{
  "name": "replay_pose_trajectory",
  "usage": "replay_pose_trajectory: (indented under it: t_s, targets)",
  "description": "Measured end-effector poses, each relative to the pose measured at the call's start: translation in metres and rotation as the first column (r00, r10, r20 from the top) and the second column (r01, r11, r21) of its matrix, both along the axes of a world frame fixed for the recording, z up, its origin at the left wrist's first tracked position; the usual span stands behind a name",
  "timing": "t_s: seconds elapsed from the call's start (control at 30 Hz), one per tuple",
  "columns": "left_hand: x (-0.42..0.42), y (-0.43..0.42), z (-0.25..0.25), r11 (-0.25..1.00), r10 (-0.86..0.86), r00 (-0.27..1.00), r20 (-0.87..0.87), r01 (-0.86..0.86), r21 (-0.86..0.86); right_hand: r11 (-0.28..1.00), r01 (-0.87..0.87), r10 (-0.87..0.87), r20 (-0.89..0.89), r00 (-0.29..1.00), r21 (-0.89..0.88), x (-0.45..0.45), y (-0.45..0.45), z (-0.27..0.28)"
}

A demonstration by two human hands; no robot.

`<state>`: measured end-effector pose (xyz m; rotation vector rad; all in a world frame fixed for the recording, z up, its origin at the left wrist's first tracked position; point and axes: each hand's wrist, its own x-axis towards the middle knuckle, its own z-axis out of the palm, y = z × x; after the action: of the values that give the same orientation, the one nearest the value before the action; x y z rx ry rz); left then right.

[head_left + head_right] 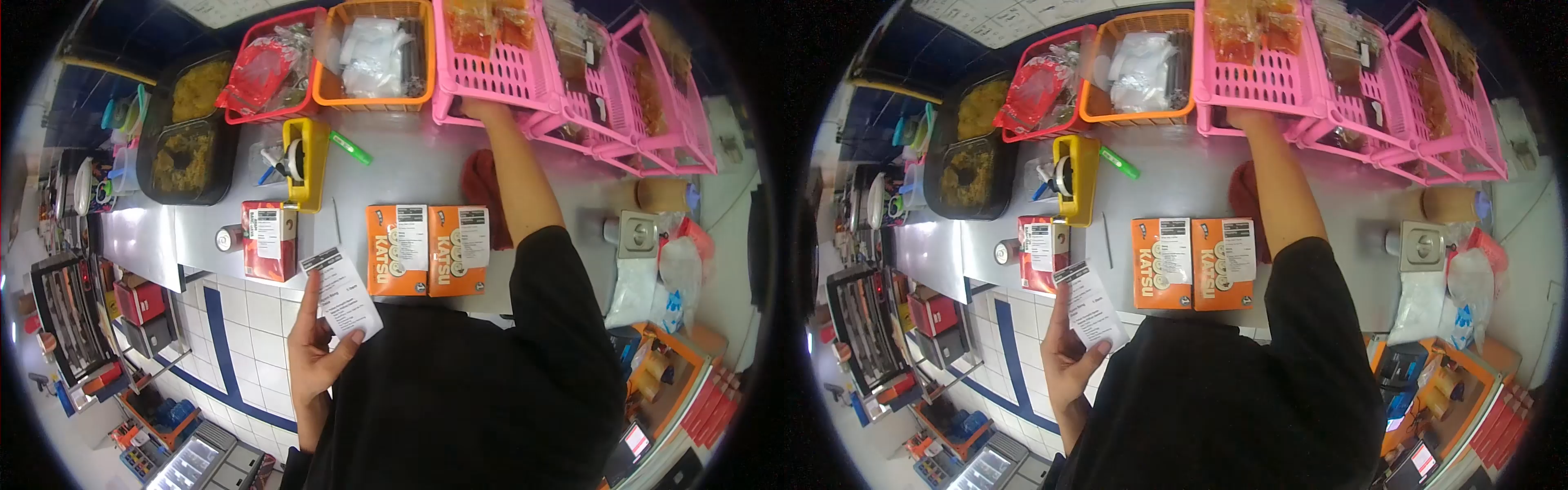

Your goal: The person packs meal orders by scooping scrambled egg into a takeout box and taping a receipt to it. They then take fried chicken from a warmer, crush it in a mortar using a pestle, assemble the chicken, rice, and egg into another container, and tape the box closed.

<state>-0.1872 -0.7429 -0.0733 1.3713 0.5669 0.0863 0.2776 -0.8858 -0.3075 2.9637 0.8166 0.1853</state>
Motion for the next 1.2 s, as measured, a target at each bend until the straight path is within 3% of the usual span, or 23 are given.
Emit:
replay_pose_trajectory:
  t_s: [0.07,0.13,0.2,0.23,0.3,0.33,0.4,0.43,0.47,0.5,0.57,0.6,0.63,0.67,0.77,0.83,0.97,1.07,1.13,1.17,1.2]
  targets:
    - [-0.002,0.001,-0.001,1.000,-0.004,1.000,0.005,0.004,0.015,0.997,-0.071,0.071,-0.004,0.997,-0.015,0.008,0.002,0.005]
    - [-0.007,-0.002,-0.002,1.000,-0.003,1.000,0.020,0.003,-0.007,0.988,-0.083,0.116,-0.258,0.959,0.134,0.010,-0.005,-0.002]
    - [-0.015,-0.003,-0.003,1.000,-0.001,1.000,0.016,0.001,0.007,0.955,-0.082,0.161,-0.265,0.951,0.285,0.006,-0.020,-0.016]
    - [-0.019,-0.003,-0.005,1.000,-0.017,1.000,0.010,0.016,0.023,0.925,-0.101,0.165,-0.148,0.975,0.366,0.001,-0.027,-0.023]
    - [-0.025,-0.004,-0.007,1.000,0.010,1.000,0.006,-0.010,-0.014,0.868,0.098,0.093,-0.354,0.930,0.486,-0.045,-0.037,0.013]
    - [-0.027,-0.004,-0.009,0.999,0.010,1.000,-0.011,-0.010,-0.044,0.874,0.091,0.094,-0.350,0.932,0.478,-0.070,-0.042,0.022]
    - [-0.029,-0.003,-0.012,0.999,0.008,1.000,0.006,-0.008,-0.052,0.629,-0.015,0.168,-0.117,0.979,0.777,-0.118,-0.049,0.037]
    - [-0.029,-0.003,-0.013,0.999,0.007,1.000,0.017,-0.006,-0.047,0.633,-0.014,0.161,-0.115,0.980,0.774,-0.141,-0.045,0.050]
    - [-0.028,-0.003,-0.013,0.999,-0.001,1.000,0.022,0.002,-0.049,0.297,0.298,0.197,-0.364,0.911,0.907,-0.162,-0.036,0.067]
    - [-0.028,-0.002,-0.012,0.998,-0.008,1.000,0.026,0.010,-0.056,-0.067,0.593,0.323,-0.545,0.774,0.802,-0.182,-0.032,0.083]
    - [-0.025,0.000,-0.011,0.998,-0.033,0.999,0.034,0.035,-0.057,-0.199,0.825,0.588,-0.609,0.532,0.529,-0.214,-0.037,0.107]
    - [-0.024,0.000,-0.014,0.998,-0.025,0.998,0.058,0.028,-0.054,-0.211,0.821,0.584,-0.606,0.541,0.531,-0.228,-0.038,0.117]
    - [-0.023,0.001,-0.015,0.999,-0.012,0.997,0.082,0.016,-0.051,-0.239,0.861,0.718,-0.515,0.468,0.450,-0.242,-0.037,0.125]
    - [-0.022,0.001,-0.016,0.999,-0.015,0.996,0.082,0.019,-0.047,-0.244,0.899,0.831,-0.399,0.388,0.364,-0.253,-0.035,0.133]
    - [-0.018,0.003,-0.020,0.997,0.071,0.996,0.057,-0.072,0.012,-0.225,0.917,0.912,-0.261,0.318,0.329,-0.281,-0.025,0.167]
    - [-0.015,0.008,-0.025,0.987,0.082,0.996,-0.018,-0.079,0.143,-0.192,0.930,0.922,-0.266,0.280,0.313,-0.295,-0.018,0.175]
    - [-0.007,0.013,-0.032,0.978,0.104,0.993,0.055,-0.112,0.177,0.073,0.901,0.820,-0.540,0.190,0.428,-0.326,0.002,0.181]
    - [-0.003,0.011,-0.022,0.970,0.217,0.975,0.052,-0.221,0.101,0.207,0.845,0.833,-0.542,0.112,0.493,-0.338,0.014,0.179]
    - [-0.006,0.013,-0.021,0.965,0.253,0.967,-0.017,-0.251,0.072,0.222,0.744,0.790,-0.563,0.241,0.630,-0.343,0.020,0.169]
    - [-0.011,0.017,-0.025,0.960,0.271,0.962,-0.018,-0.269,0.082,0.230,0.742,0.800,-0.557,0.224,0.630,-0.343,0.020,0.171]
    - [-0.019,0.023,-0.034,0.946,0.308,0.951,-0.006,-0.306,0.109,0.332,0.673,0.714,-0.642,0.279,0.661,-0.342,0.018,0.175]
